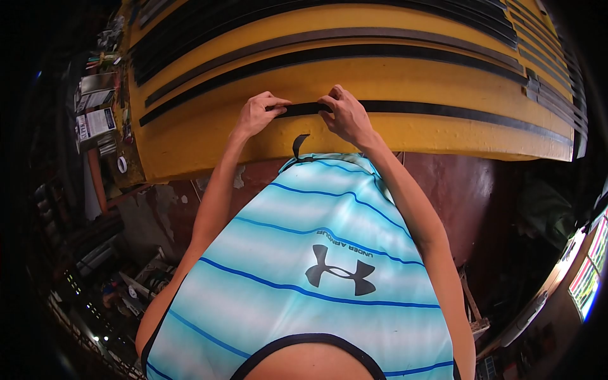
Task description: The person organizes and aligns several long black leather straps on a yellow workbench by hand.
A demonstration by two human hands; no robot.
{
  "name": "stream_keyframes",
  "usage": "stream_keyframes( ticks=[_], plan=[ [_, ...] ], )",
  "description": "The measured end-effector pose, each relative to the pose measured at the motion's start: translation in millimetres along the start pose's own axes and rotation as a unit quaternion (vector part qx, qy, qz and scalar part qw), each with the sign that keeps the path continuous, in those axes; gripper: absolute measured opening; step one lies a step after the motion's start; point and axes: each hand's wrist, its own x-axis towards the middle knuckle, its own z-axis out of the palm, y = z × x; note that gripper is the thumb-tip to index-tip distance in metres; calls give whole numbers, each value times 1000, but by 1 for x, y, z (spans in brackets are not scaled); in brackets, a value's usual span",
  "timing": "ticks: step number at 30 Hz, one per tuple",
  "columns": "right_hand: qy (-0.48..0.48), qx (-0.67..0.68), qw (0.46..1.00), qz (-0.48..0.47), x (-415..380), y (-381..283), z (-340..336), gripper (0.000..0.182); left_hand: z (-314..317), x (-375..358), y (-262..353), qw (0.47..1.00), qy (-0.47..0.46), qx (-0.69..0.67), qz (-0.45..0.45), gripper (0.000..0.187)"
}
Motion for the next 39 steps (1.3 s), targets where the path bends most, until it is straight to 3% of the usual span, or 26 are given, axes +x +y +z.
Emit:
stream_keyframes(
  ticks=[11, 22, 32, 39],
  plan=[
    [36, -14, 999, -7, -1, 1, 8, 28, 8, -20, 9, 999, 39, 33, 10, 31],
    [36, -12, 999, 2, -2, -1, 7, 28, 30, -25, -5, 943, 172, 200, 204, 37],
    [39, -13, 999, -7, -2, 1, 8, 29, 35, -27, -8, 933, 181, 220, 217, 36],
    [51, -32, 997, -43, -3, 5, 11, 29, 41, -31, -10, 944, 186, 205, 181, 39]
  ],
)
